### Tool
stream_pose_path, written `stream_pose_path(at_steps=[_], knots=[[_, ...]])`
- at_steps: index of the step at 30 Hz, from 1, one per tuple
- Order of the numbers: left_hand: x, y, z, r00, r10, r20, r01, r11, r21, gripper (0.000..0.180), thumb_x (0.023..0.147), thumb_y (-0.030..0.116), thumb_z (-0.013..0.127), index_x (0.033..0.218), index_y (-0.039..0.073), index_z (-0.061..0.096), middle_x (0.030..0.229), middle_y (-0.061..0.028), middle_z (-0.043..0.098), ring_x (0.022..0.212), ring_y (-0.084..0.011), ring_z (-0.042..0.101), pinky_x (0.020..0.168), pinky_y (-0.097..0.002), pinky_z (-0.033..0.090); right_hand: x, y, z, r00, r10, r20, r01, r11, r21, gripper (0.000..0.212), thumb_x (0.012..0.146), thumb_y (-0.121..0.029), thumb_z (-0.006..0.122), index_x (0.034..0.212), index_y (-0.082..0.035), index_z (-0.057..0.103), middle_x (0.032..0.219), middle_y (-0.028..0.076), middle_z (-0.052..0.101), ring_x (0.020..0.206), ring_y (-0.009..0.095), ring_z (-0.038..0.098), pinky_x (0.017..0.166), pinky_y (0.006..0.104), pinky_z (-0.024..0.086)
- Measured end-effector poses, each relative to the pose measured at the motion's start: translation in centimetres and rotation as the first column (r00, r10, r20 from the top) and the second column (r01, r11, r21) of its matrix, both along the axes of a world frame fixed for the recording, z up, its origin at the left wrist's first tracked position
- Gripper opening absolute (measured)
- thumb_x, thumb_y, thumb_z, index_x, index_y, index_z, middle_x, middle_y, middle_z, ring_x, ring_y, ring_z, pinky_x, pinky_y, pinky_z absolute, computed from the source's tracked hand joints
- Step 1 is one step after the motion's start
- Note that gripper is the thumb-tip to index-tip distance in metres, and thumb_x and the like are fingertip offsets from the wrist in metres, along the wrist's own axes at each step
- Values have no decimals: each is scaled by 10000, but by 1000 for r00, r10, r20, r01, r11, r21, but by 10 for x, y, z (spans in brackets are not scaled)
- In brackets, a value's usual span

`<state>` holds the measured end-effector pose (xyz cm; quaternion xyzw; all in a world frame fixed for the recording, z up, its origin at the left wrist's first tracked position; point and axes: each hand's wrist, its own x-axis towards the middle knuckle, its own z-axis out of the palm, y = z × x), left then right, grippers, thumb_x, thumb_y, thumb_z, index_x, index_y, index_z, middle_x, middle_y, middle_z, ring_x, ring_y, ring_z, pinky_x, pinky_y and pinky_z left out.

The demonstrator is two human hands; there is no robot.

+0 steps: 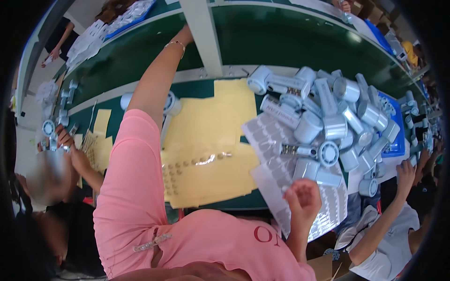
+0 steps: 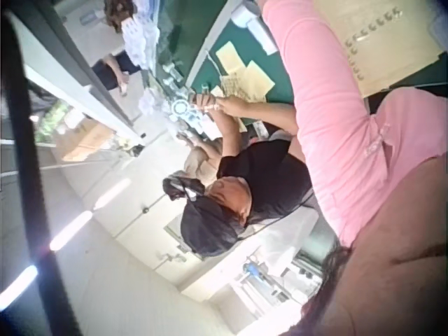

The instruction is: Applying identification stickers and labels to the back of portable handheld fans.

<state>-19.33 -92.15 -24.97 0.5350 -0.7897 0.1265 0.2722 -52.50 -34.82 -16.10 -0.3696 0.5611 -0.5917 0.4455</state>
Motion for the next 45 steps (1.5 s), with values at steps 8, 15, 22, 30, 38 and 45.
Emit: stream_pose_path(at_steps=[8, 15, 22, 30, 38, 45], knots=[[-53, 86, 89, 923, 31, -383, 196, 819, 539, 793, 547, 402, 784, 1191, 95, 438, 1029, -177, 592, 920, -297, 605, 714, -360, 527, 4, 0, 6, 997, -75, -20, 73, 995, -74, 205, 748, 78, 596, 907, 3, 492, 778, 49, 523, 642, 109, 528, 628, 224, 467], [32, 343, 223, 345, 155, -926, 617, 706, 348, 650, 789, 439, 591, 1209, -26, 419, 1014, -202, 596, 837, -296, 641, 755, -339, 537, 4, -6, 14, 985, 53, 165, -14, 974, -227, 109, 802, 39, 546, 885, -5, 491, 816, 45, 507, 637, 123, 519, 756, 313, 490], [-24, 512, 152, -418, 313, -853, 847, 473, -241, 614, 899, 473, 328, 1207, -55, 390, 1061, -245, 558, 676, -346, 646, 550, -401, 568, 61, -49, 59, 759, 278, 589, 46, 879, -475, 122, 840, -28, 551, 957, -23, 517, 814, 31, 533, 688, 107, 543, 800, 380, 510], [-54, 551, 60, -496, 734, -465, 802, 183, -568, 790, 826, 628, 366, 1285, -13, 318, 1172, -355, 436, 889, -365, 613, 720, -439, 533, 91, -30, 63, 777, 368, 511, -67, 855, -513, 66, 854, -59, 555, 888, -30, 507, 717, 24, 528, 375, 42, 320, 436, 234, 366], [-109, 559, 76, -628, 351, -694, 701, 642, -310, 630, 856, 485, 486, 1243, 3, 363, 1257, -187, 400, 978, -217, 518, 831, -381, 424, 127, -26, 45, 737, 336, 587, -21, 878, -478, 70, 862, -41, 534, 928, -45, 510, 830, 65, 595, 388, 38, 319, 423, 212, 336], [-64, 523, 93, 160, 349, -923, 563, 736, 376, 427, 891, 410, 433, 1021, 14, 528, 726, -67, 589, 682, -119, 535, 612, -226, 406, 66, -69, -9, 957, 291, 4, -290, 952, -94, 94, 795, -28, 609, 871, -12, 557, 780, 19, 559, 596, 55, 489, 528, 212, 415]])
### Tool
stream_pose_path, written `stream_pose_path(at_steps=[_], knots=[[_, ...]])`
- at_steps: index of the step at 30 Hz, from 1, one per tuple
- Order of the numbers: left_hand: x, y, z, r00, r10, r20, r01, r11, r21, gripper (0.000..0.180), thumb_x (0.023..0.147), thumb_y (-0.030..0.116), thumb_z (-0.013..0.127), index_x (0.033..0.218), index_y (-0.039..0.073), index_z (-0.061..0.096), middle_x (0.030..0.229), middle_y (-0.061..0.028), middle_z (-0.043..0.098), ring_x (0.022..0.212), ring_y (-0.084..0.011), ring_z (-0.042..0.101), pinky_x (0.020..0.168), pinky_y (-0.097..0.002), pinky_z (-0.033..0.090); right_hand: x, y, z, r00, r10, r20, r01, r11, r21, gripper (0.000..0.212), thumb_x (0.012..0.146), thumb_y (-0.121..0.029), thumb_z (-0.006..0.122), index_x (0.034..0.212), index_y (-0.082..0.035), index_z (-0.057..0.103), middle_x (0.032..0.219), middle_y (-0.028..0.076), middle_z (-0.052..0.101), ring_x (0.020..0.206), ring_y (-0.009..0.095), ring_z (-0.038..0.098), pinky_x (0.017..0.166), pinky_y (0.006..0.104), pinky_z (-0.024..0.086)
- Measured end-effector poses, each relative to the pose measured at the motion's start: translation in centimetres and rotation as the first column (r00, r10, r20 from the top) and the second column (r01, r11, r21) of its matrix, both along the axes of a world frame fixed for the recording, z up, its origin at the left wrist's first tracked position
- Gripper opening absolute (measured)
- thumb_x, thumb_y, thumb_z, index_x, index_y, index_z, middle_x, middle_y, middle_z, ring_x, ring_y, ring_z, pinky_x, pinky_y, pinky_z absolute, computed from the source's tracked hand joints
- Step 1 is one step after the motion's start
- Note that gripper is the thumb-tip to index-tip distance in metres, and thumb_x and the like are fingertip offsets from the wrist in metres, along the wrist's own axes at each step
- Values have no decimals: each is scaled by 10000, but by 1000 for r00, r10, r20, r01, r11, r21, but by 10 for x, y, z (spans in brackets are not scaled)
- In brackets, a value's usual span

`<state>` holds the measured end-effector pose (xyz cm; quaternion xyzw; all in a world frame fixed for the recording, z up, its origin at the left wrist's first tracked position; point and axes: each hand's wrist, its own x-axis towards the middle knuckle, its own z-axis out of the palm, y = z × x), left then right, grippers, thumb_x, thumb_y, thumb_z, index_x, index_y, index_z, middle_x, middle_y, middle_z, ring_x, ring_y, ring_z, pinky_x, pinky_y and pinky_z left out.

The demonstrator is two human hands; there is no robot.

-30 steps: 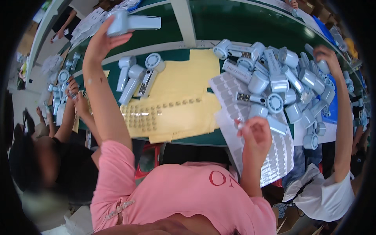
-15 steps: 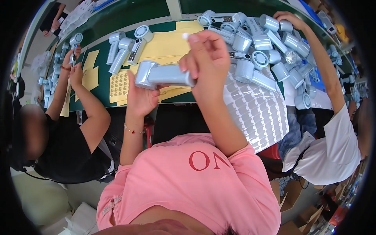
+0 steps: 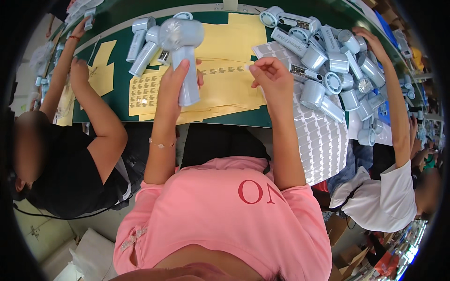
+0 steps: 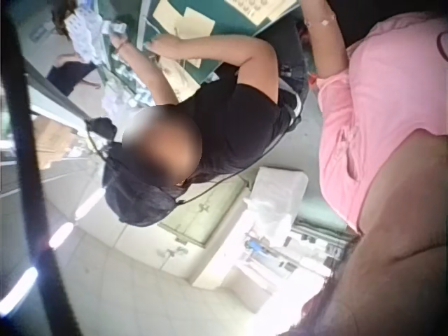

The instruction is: Applying identification stickers and labels to the back of portable handheld fans.

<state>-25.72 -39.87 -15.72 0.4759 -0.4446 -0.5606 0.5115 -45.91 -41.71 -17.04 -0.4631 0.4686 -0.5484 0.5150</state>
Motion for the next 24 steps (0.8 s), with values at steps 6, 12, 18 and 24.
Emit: stream_pose_path(at_steps=[6, 12, 18, 24], knots=[[-18, -32, -2, 831, -91, 549, 106, 994, 4, 506, 781, 490, 579, 862, -9, 570, 691, -86, 585, 629, -151, 533, 593, -261, 416, 10, -18, -31, 909, -79, -410, 55, 996, -70, 124, 765, -5, 616, 873, 0, 553, 709, 7, 553, 590, 52, 507, 479, 196, 419], [-30, -40, -20, 809, -158, 566, 163, 986, 43, 566, 752, 536, 580, 827, -24, 559, 683, -121, 577, 626, -205, 557, 598, -296, 430, 14, -25, -35, 886, -76, -458, 75, 997, -20, 165, 759, -7, 620, 906, -6, 546, 674, 28, 543, 523, 59, 499, 414, 207, 398], [-25, -41, -23, 832, -194, 520, 157, 981, 114, 572, 772, 541, 548, 860, -24, 566, 719, -132, 600, 656, -209, 577, 618, -295, 434, 22, -31, -32, 661, -98, -744, -4, 991, -134, 190, 739, -12, 610, 915, -25, 539, 721, 81, 572, 584, 180, 560, 528, 288, 453], [-31, -42, -31, 863, -134, 488, 121, 991, 58, 542, 799, 516, 531, 878, -18, 567, 748, -127, 615, 681, -205, 581, 634, -296, 438, 30, -25, -37, 462, -253, -850, -39, 952, -305, 179, 762, -27, 597, 925, -51, 527, 839, 99, 587, 717, 282, 582, 592, 341, 465]])
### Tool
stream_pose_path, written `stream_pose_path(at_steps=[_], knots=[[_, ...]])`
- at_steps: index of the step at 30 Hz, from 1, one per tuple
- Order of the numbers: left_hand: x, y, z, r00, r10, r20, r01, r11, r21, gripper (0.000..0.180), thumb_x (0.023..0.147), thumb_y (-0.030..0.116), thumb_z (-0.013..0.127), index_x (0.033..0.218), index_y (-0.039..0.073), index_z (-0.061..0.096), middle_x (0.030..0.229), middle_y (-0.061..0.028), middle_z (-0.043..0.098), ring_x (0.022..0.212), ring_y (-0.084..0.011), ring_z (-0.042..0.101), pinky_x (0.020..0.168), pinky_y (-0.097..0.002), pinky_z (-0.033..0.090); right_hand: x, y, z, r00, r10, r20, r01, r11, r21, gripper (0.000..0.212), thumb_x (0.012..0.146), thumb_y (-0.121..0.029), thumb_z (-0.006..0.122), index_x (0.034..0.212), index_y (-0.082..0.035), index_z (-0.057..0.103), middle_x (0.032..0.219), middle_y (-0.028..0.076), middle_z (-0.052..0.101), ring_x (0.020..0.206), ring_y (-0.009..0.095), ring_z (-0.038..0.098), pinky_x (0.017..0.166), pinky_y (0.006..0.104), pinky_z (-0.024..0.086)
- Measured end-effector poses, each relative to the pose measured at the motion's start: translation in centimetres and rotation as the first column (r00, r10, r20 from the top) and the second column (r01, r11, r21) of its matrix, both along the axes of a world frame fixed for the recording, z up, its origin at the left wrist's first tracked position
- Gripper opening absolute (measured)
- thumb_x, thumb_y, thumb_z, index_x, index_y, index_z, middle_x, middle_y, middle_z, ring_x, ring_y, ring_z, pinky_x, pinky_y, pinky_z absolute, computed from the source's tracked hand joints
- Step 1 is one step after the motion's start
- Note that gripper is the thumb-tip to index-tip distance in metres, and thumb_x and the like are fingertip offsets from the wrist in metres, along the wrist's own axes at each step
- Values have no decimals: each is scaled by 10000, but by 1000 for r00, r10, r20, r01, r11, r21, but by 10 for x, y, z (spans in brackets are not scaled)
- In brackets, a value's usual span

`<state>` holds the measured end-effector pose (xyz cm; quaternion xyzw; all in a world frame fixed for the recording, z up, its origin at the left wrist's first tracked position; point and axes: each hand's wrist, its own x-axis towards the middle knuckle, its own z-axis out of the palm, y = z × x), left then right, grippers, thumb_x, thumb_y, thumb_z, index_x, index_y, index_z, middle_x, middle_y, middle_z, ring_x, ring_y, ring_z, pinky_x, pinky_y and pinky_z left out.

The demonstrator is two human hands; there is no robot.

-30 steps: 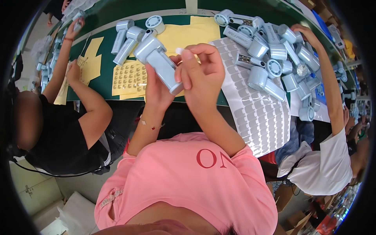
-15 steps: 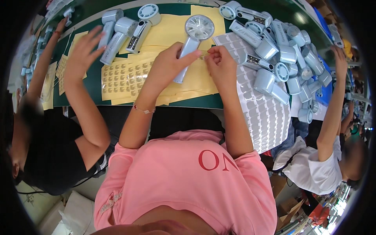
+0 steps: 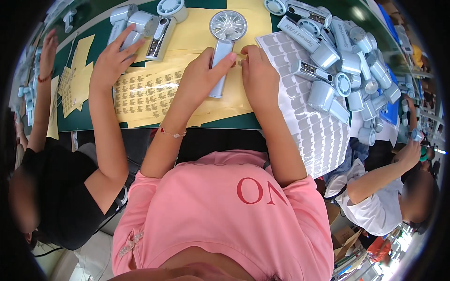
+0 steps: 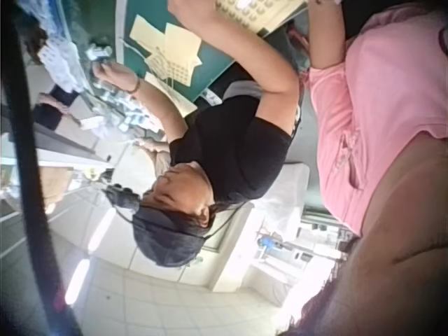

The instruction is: Applying identification stickers and labels to the back of portable handheld fans.

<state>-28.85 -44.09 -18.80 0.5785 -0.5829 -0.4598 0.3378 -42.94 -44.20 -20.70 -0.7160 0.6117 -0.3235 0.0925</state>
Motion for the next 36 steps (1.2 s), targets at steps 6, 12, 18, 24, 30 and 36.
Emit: stream_pose_path(at_steps=[6, 12, 18, 24, 30, 36], knots=[[4, -4, -4, 999, 23, -31, -22, 999, 26, 524, 813, 504, 521, 888, -12, 572, 763, -104, 617, 678, -173, 570, 629, -275, 431, -5, 24, 9, 989, 118, 90, -116, 993, -26, 159, 777, -32, 593, 919, -61, 528, 829, 87, 589, 719, 266, 591, 596, 330, 468], [4, -2, -5, 1000, -15, -17, 16, 999, 30, 517, 815, 497, 523, 924, -5, 581, 777, -85, 617, 680, -138, 546, 628, -255, 421, -12, 14, 1, 993, 92, 76, -90, 995, -30, 200, 767, -38, 598, 947, -74, 520, 847, 80, 593, 714, 266, 594, 587, 334, 465], [4, -3, -2, 997, -80, -4, 80, 996, 34, 544, 812, 522, 510, 930, -3, 584, 769, -76, 605, 707, -146, 547, 649, -249, 417, -10, 10, 0, 998, 48, -52, -48, 999, -10, 198, 779, -73, 585, 963, -88, 513, 880, 64, 605, 731, 266, 596, 582, 343, 466], [6, -8, -4, 994, -104, -31, 105, 993, 48, 666, 769, 597, 496, 911, -51, 559, 739, -165, 604, 686, -264, 598, 642, -321, 453, -8, 24, 10, 978, 193, -77, -199, 978, -69, 207, 773, -72, 595, 969, -90, 533, 883, 59, 610, 711, 273, 590, 571, 336, 467], [9, -10, 7, 985, -163, 52, 161, 986, 46, 640, 778, 573, 509, 921, -49, 557, 735, -152, 597, 663, -226, 579, 616, -301, 442, -20, 60, 23, 832, 81, 549, -244, 942, 232, 259, 767, -6, 621, 1006, -30, 524, 813, 36, 589, 600, 90, 546, 488, 225, 415], [-2, -8, 25, 906, -279, 318, 289, 957, 17, 615, 783, 531, 537, 952, -60, 537, 746, -189, 595, 656, -263, 592, 597, -327, 448, -43, 76, 43, 417, -161, 895, -285, 911, 297, 274, 785, 17, 595, 1034, 14, 480, 830, 65, 556, 523, 63, 452, 426, 184, 344]])
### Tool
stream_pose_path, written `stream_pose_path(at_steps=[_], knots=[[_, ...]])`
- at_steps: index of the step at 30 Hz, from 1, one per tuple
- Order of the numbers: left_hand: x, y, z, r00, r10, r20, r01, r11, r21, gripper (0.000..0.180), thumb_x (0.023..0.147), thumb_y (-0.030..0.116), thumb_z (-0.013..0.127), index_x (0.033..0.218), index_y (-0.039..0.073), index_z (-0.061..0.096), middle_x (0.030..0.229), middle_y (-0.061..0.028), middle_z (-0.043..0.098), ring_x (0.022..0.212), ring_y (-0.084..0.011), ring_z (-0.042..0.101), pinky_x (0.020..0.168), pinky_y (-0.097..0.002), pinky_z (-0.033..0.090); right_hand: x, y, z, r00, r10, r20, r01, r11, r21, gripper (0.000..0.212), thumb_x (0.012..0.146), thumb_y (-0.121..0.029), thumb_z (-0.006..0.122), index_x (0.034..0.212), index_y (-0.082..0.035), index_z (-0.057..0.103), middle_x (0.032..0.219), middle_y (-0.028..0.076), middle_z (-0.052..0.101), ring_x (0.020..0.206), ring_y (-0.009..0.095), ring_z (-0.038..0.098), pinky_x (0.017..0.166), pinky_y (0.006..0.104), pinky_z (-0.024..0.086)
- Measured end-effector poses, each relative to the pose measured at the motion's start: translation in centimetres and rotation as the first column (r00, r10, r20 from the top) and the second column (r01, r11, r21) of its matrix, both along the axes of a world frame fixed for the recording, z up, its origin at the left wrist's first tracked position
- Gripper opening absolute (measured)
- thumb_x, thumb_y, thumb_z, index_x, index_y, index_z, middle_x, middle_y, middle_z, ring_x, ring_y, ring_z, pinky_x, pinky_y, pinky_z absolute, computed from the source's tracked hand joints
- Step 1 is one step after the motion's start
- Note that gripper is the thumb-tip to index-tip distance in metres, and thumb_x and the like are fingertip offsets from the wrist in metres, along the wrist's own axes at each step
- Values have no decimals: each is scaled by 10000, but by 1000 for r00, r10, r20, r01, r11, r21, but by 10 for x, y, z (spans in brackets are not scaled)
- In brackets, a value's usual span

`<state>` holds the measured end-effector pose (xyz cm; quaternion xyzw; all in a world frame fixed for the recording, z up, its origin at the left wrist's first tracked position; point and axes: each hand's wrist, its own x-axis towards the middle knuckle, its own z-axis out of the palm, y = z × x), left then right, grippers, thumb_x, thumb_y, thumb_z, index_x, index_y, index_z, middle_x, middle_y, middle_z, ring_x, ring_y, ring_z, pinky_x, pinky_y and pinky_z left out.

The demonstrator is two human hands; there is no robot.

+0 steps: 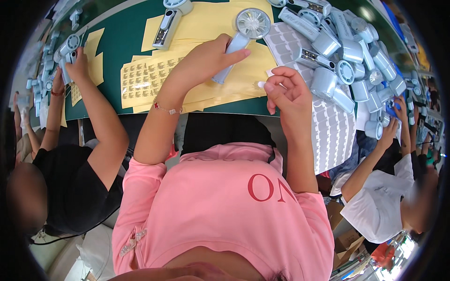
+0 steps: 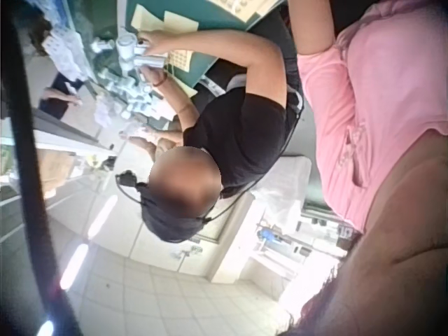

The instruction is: Applying identification stickers and labels to the back of portable handheld fans.

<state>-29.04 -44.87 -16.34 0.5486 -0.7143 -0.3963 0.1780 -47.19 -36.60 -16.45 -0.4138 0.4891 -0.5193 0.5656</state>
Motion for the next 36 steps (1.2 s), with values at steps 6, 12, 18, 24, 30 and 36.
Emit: stream_pose_path(at_steps=[6, 12, 18, 24, 30, 36], knots=[[-4, 2, 6, 967, -171, 191, 181, 983, -39, 599, 778, 483, 572, 1026, -58, 507, 820, -205, 604, 744, -296, 605, 665, -339, 458, -11, 11, -1, 996, -52, 68, 55, 997, -47, 277, 788, 5, 600, 1037, 18, 480, 830, 71, 557, 525, 69, 463, 430, 188, 353], [19, 9, 3, 986, -50, -159, 50, 999, -5, 603, 814, 468, 552, 1114, -50, 476, 922, -151, 591, 823, -216, 579, 700, -307, 450, -10, 24, 9, 990, -21, 142, 32, 997, -75, 278, 781, 28, 592, 1033, 26, 475, 821, 80, 547, 531, 78, 469, 440, 195, 367], [7, 49, 15, 187, 326, -927, 156, 921, 356, 638, 887, 526, 373, 1090, -67, 495, 766, -54, 556, 701, -143, 547, 623, -263, 447, 21, 28, 27, 950, 164, 265, -104, 968, -229, 280, 775, 57, 581, 1028, 32, 463, 803, 86, 531, 639, 114, 519, 564, 220, 448], [-3, 74, 25, 71, 384, -920, 119, 913, 390, 646, 901, 526, 319, 1091, -64, 499, 715, -44, 538, 610, -101, 508, 557, -228, 425, 48, 28, 40, 905, 298, 304, -223, 940, -260, 275, 783, 66, 577, 1027, 37, 454, 805, 80, 517, 702, 123, 530, 641, 231, 467], [-5, 78, 29, 101, 383, -918, 45, 920, 389, 623, 911, 505, 314, 1095, -61, 498, 732, -59, 557, 649, -105, 542, 578, -230, 454, 52, 29, 40, 912, 304, 275, -227, 933, -279, 270, 783, 76, 578, 1022, 35, 459, 811, 65, 507, 712, 98, 506, 624, 207, 438], [-7, 79, 28, 82, 385, -919, 6, 922, 387, 590, 917, 488, 314, 1098, -42, 497, 752, -63, 560, 651, -100, 543, 589, -229, 462, 53, 30, 39, 932, 275, 237, -210, 941, -264, 267, 782, 77, 583, 1017, 34, 464, 829, 57, 506, 717, 83, 499, 624, 187, 427]])
